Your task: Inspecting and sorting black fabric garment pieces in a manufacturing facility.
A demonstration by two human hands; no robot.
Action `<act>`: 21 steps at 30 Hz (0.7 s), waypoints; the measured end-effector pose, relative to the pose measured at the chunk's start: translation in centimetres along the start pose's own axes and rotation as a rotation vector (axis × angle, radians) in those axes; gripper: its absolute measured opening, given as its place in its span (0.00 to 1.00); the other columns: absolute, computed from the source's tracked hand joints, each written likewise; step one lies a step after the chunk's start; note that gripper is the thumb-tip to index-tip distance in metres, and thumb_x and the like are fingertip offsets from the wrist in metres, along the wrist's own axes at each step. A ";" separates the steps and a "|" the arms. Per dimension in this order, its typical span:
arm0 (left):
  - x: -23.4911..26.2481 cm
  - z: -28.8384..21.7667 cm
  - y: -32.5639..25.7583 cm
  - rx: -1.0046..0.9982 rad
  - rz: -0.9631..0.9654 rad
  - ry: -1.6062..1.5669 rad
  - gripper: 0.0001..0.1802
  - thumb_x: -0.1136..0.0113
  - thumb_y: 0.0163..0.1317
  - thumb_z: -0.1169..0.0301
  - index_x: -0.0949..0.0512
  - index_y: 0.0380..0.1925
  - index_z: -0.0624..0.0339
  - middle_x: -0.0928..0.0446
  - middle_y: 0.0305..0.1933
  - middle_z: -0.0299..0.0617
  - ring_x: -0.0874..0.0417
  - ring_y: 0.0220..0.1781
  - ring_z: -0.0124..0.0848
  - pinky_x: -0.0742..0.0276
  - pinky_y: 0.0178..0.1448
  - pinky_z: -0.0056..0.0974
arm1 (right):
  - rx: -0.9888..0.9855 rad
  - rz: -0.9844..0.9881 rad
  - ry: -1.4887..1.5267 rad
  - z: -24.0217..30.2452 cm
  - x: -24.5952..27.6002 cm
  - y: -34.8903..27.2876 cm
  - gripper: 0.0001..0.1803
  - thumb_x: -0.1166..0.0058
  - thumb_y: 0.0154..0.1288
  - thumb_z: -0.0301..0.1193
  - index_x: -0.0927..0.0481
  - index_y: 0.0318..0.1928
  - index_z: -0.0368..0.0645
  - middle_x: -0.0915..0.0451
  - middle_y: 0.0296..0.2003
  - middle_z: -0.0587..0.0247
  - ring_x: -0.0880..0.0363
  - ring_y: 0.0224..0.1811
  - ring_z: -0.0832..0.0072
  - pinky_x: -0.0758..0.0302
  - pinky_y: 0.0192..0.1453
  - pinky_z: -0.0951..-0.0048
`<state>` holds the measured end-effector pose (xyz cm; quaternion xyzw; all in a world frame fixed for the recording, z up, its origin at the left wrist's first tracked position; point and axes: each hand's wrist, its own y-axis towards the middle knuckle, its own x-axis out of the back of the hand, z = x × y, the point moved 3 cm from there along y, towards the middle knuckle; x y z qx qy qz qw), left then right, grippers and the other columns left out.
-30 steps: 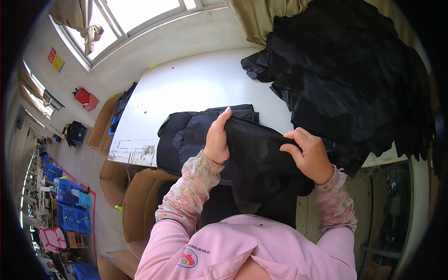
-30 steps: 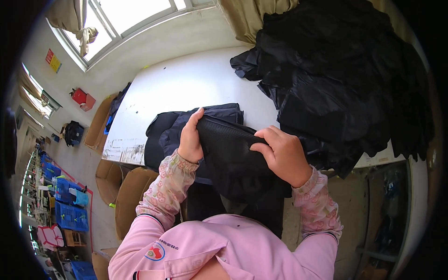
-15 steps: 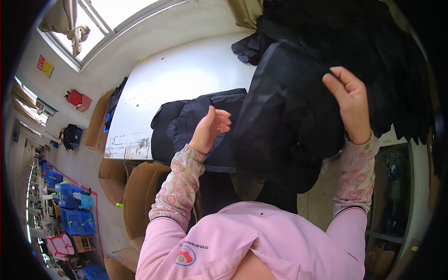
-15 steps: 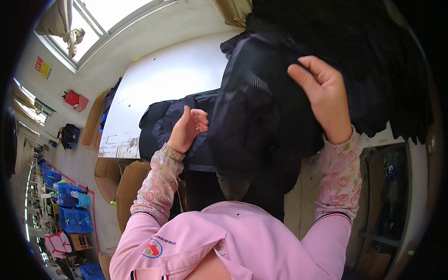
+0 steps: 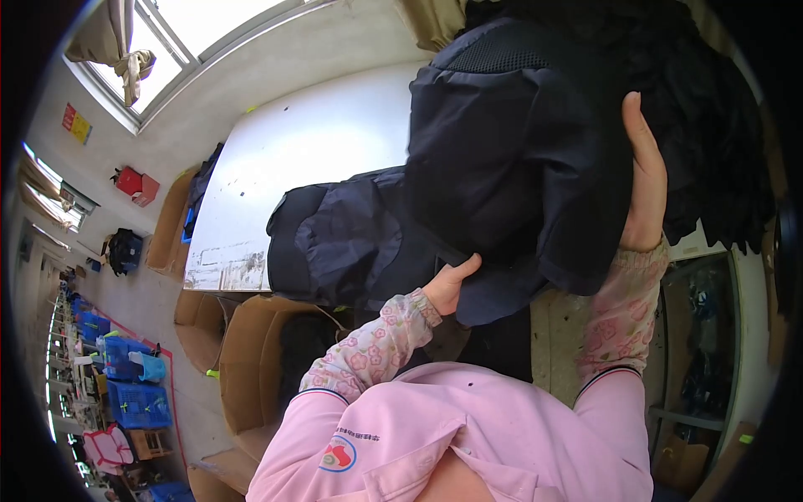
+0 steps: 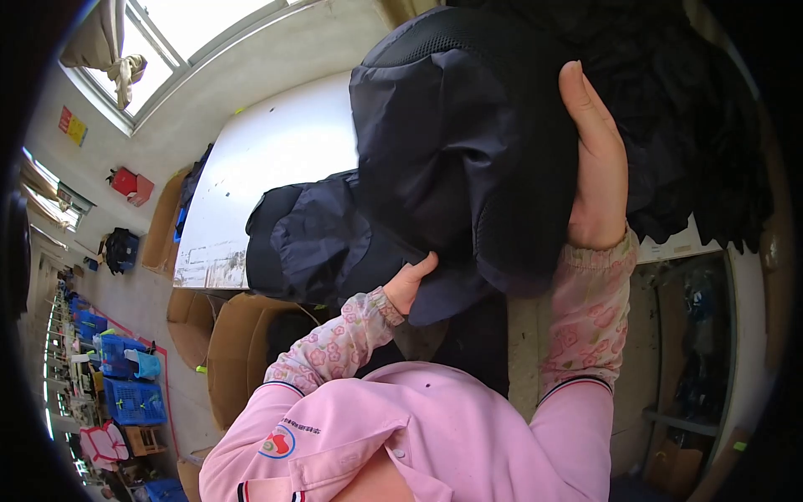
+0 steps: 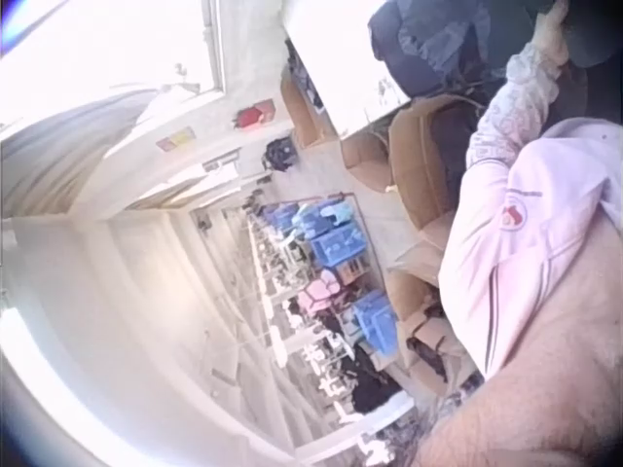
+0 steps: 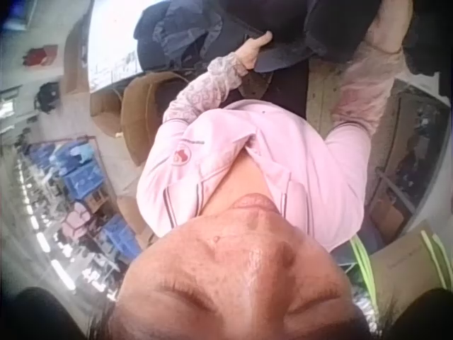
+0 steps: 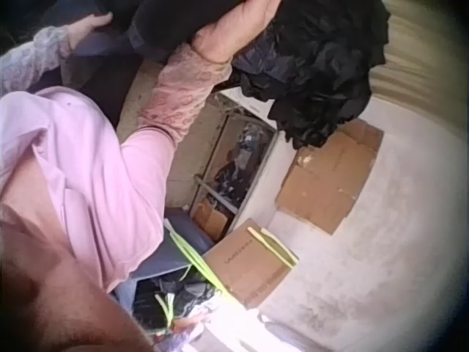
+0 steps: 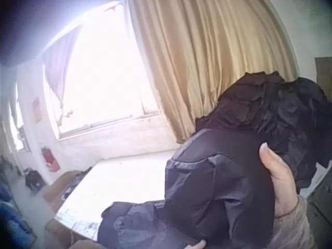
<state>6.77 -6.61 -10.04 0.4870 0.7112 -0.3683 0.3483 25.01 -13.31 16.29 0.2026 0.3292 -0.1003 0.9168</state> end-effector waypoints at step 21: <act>3.2 -20.9 -11.2 -0.529 -0.452 0.589 0.25 0.48 0.70 0.50 0.20 0.43 0.64 0.18 0.44 0.39 0.18 0.46 0.30 0.24 0.54 0.36 | -0.114 -0.138 -0.304 -2.5 15.9 -2.7 0.18 0.49 0.71 0.29 0.30 0.59 0.38 0.21 0.51 0.63 0.22 0.51 0.78 0.28 0.59 0.76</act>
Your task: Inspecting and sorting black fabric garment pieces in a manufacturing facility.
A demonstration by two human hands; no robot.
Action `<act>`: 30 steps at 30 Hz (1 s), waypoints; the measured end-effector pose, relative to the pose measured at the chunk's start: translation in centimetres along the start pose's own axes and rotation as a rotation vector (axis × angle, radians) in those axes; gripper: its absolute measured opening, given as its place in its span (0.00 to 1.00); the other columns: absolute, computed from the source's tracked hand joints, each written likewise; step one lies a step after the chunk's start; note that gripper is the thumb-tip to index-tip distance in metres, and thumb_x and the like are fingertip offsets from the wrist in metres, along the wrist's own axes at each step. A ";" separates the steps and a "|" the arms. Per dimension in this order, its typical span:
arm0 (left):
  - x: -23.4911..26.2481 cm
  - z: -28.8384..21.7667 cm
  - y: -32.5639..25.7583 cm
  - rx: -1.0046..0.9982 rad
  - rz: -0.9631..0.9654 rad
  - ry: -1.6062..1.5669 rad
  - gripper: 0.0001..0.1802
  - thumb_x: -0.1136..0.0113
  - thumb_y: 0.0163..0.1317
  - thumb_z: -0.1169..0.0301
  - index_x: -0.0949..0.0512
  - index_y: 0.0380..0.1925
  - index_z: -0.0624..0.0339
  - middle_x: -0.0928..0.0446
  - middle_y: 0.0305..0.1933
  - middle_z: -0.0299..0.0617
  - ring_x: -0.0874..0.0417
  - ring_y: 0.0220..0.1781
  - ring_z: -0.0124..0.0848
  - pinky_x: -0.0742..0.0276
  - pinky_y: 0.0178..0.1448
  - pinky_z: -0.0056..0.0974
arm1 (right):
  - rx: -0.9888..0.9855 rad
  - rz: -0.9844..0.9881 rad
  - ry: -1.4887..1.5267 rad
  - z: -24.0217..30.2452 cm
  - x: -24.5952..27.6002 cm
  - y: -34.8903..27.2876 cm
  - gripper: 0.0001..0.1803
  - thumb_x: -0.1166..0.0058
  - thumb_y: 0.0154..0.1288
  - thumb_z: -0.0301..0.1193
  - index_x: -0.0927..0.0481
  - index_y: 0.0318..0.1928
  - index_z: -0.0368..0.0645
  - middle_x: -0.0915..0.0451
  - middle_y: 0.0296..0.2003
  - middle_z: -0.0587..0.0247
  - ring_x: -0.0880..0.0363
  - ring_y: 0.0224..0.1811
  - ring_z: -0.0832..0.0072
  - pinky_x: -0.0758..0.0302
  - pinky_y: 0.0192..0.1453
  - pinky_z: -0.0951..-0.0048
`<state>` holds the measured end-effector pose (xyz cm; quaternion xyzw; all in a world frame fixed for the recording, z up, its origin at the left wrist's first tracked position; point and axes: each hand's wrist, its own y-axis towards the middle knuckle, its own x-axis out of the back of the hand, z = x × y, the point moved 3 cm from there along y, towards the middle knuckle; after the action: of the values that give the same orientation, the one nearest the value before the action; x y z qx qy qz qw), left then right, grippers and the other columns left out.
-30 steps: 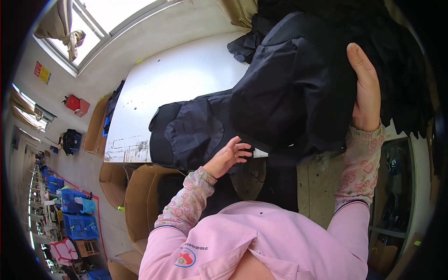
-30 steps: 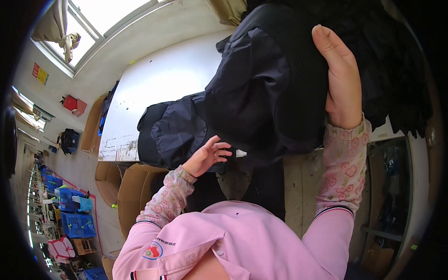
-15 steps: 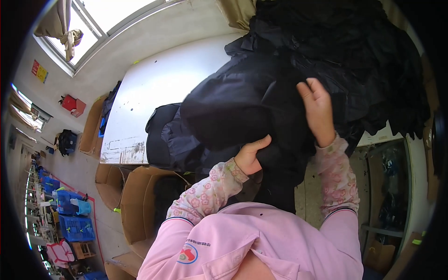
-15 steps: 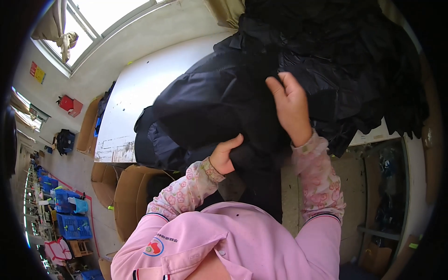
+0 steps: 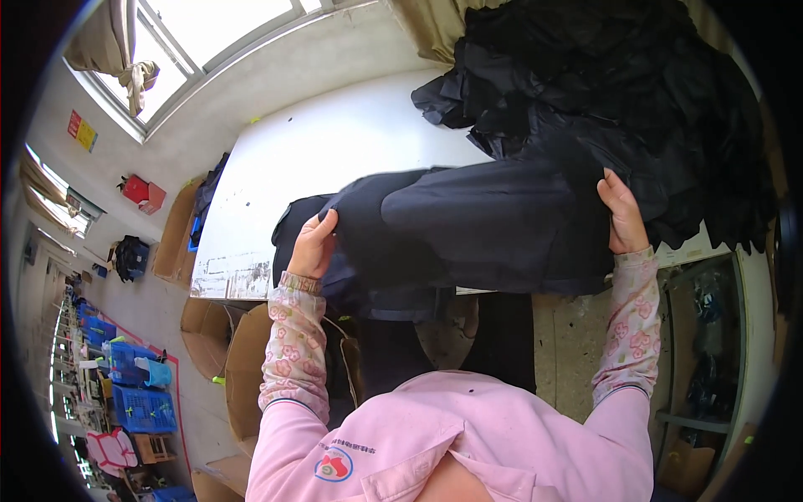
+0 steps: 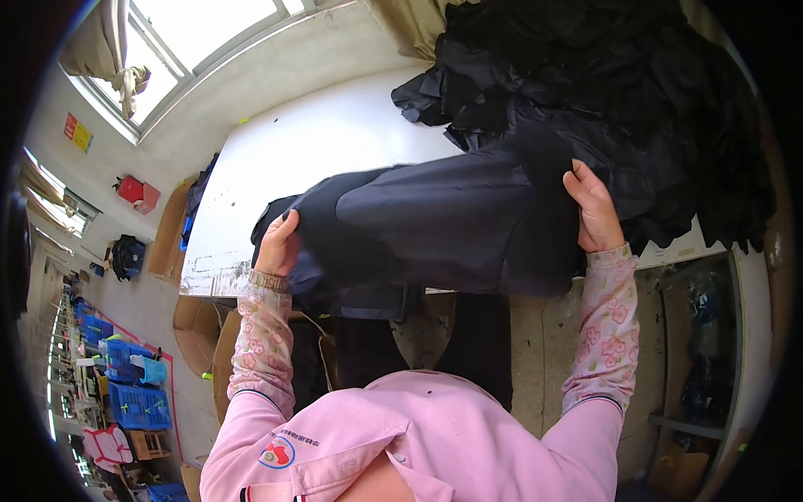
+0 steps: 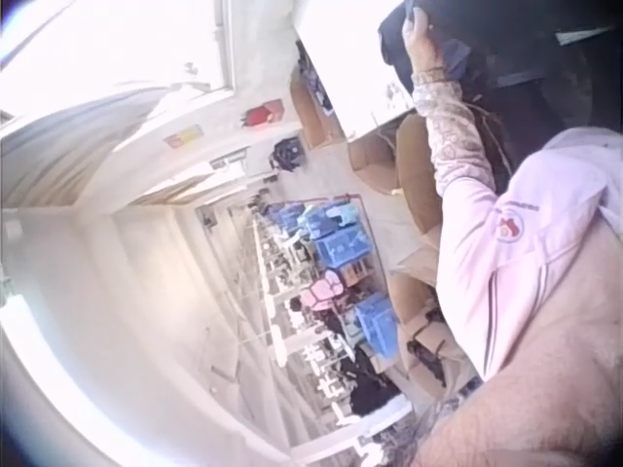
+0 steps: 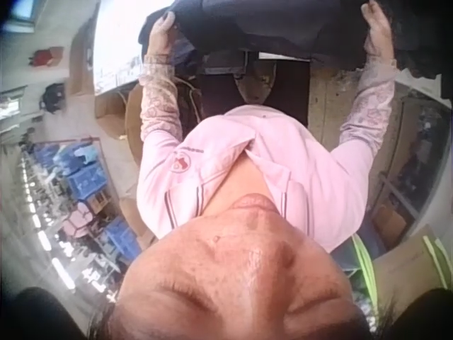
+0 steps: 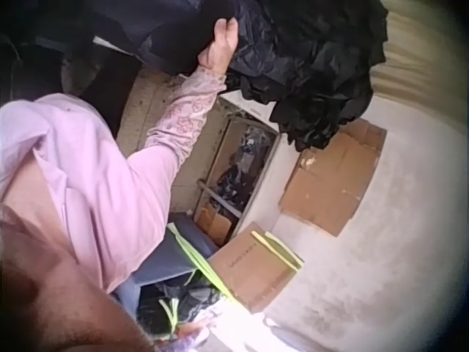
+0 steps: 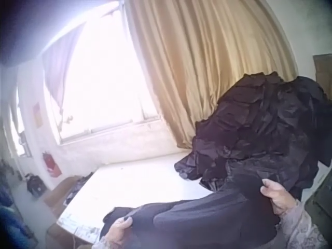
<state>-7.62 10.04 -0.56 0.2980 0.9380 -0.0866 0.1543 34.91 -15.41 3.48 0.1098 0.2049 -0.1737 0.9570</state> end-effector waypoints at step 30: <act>-21.3 -21.1 3.1 -1.379 0.313 1.725 0.27 0.34 0.52 0.46 0.30 0.27 0.59 0.28 0.25 0.44 0.24 0.33 0.45 0.32 0.44 0.42 | 0.627 0.001 -1.419 9.1 -8.2 -2.6 0.05 0.46 0.65 0.26 0.22 0.39 0.37 0.20 0.31 0.52 0.21 0.30 0.59 0.26 0.32 0.67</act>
<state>5.67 6.55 26.26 0.2237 0.5303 0.7091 -0.4073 30.14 -17.95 14.81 0.2381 -0.5159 -0.2520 0.7834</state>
